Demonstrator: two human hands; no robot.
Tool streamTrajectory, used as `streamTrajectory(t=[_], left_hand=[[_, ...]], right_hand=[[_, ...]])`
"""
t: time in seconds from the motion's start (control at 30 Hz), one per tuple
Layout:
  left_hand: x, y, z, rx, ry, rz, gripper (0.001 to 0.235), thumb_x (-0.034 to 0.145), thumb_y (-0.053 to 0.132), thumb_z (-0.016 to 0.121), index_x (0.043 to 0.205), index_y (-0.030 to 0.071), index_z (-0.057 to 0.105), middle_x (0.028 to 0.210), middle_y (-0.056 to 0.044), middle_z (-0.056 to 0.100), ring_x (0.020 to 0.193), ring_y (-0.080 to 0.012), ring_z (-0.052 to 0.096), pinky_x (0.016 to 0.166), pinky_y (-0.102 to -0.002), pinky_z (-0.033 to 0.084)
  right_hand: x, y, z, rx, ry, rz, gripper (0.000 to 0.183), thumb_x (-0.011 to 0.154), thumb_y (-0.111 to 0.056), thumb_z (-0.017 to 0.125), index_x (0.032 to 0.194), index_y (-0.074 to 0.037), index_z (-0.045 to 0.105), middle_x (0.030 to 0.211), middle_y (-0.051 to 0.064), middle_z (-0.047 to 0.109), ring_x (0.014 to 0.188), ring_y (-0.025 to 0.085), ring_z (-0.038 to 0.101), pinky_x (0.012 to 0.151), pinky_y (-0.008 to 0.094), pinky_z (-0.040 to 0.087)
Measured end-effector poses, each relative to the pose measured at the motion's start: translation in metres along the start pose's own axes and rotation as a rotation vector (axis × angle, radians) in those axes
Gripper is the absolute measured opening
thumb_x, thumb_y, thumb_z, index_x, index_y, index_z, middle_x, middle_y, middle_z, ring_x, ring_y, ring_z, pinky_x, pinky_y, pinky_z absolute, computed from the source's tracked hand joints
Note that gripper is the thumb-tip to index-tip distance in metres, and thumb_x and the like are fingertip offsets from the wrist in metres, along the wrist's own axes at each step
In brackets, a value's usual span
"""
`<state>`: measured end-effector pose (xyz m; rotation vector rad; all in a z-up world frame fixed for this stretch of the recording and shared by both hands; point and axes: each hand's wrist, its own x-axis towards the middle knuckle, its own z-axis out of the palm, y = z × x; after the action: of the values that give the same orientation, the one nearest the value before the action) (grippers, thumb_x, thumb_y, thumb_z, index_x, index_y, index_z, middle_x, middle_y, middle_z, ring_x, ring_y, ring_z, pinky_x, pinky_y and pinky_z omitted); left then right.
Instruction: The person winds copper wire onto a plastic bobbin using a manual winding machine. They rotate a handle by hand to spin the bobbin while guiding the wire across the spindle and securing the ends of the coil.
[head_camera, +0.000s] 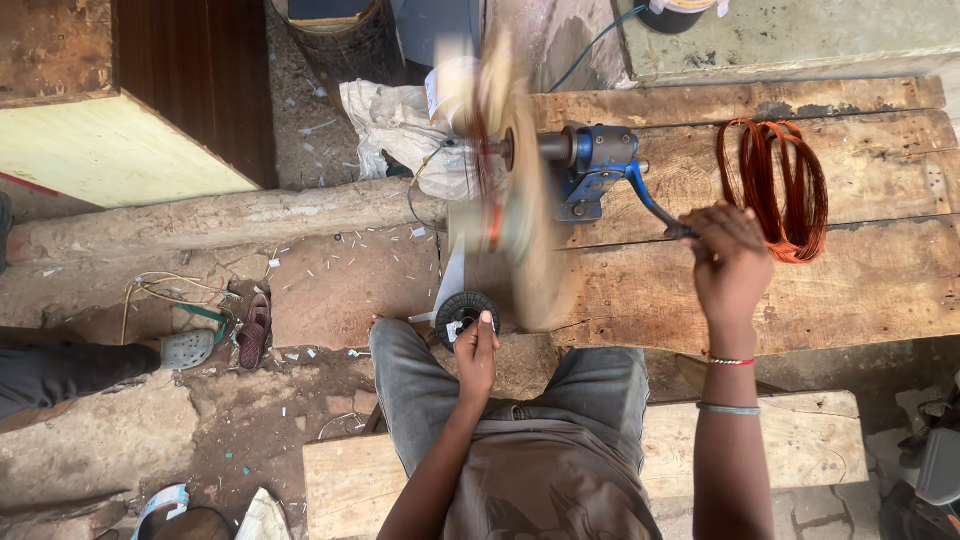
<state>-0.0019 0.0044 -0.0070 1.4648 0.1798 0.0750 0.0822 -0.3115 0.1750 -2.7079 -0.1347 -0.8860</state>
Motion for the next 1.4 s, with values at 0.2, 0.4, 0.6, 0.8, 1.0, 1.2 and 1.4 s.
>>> streamTrajectory(t=[0.2,0.4,0.6,0.8,1.0,1.2,1.4], left_hand=[[-0.002,0.000,0.000,-0.003,0.004,-0.036,0.054,0.109,0.033,0.052,0.063,0.006,0.046,0.057,0.004,0.038,0.053,-0.0044,0.032,0.050,-0.028,0.026],[0.003,-0.001,0.001,-0.040,0.003,-0.105,0.055,0.109,0.035,0.050,0.062,0.008,0.045,0.054,0.005,0.035,0.048,-0.0039,0.029,0.046,-0.028,0.023],[0.005,-0.007,-0.003,0.016,0.034,-0.109,0.054,0.109,0.036,0.051,0.062,0.008,0.048,0.053,0.005,0.036,0.048,-0.0034,0.031,0.046,-0.028,0.024],[0.008,-0.013,-0.001,0.018,0.036,-0.132,0.053,0.108,0.034,0.051,0.063,0.007,0.050,0.053,0.005,0.038,0.048,-0.0037,0.032,0.047,-0.028,0.025],[0.007,-0.012,0.001,0.008,0.011,-0.134,0.054,0.109,0.035,0.051,0.063,0.007,0.048,0.052,0.005,0.036,0.048,-0.0037,0.031,0.047,-0.028,0.024],[0.006,-0.005,0.005,-0.019,0.012,-0.131,0.054,0.109,0.035,0.050,0.062,0.008,0.047,0.053,0.005,0.036,0.048,-0.0036,0.031,0.047,-0.028,0.023],[0.008,-0.006,0.005,-0.021,0.031,-0.114,0.055,0.109,0.035,0.050,0.061,0.008,0.047,0.054,0.006,0.035,0.050,-0.0035,0.029,0.048,-0.028,0.022]], right_hand=[[0.059,-0.001,-0.013,0.213,0.164,-0.062,0.024,0.092,0.011,0.078,0.109,-0.005,0.076,0.112,0.011,0.077,0.110,0.025,0.075,0.111,0.043,0.059],[0.109,0.034,0.033,0.295,0.082,0.163,0.030,0.099,0.012,0.075,0.118,-0.011,0.081,0.120,0.008,0.082,0.082,0.017,0.073,0.057,0.024,0.049],[0.144,0.036,0.072,0.221,0.173,-0.024,0.040,0.080,0.008,0.080,0.114,-0.013,0.079,0.117,0.008,0.077,0.099,0.015,0.076,0.071,0.027,0.058],[0.142,0.071,0.145,0.095,-0.050,0.148,0.028,0.091,-0.005,0.084,0.110,-0.025,0.081,0.107,0.000,0.080,0.077,0.011,0.075,0.050,0.027,0.053],[0.094,0.100,0.201,-0.016,-0.166,0.154,0.031,0.084,-0.007,0.084,0.110,-0.024,0.082,0.095,0.002,0.079,0.060,0.012,0.068,0.043,0.027,0.049],[0.032,0.084,0.190,-0.134,-0.269,0.170,0.020,0.090,-0.004,0.078,0.104,-0.018,0.082,0.092,0.002,0.079,0.053,0.012,0.065,0.040,0.027,0.045],[-0.001,0.028,0.105,-0.090,-0.223,0.069,0.016,0.087,-0.005,0.079,0.100,-0.015,0.081,0.092,0.004,0.078,0.077,0.021,0.071,0.054,0.033,0.054]])
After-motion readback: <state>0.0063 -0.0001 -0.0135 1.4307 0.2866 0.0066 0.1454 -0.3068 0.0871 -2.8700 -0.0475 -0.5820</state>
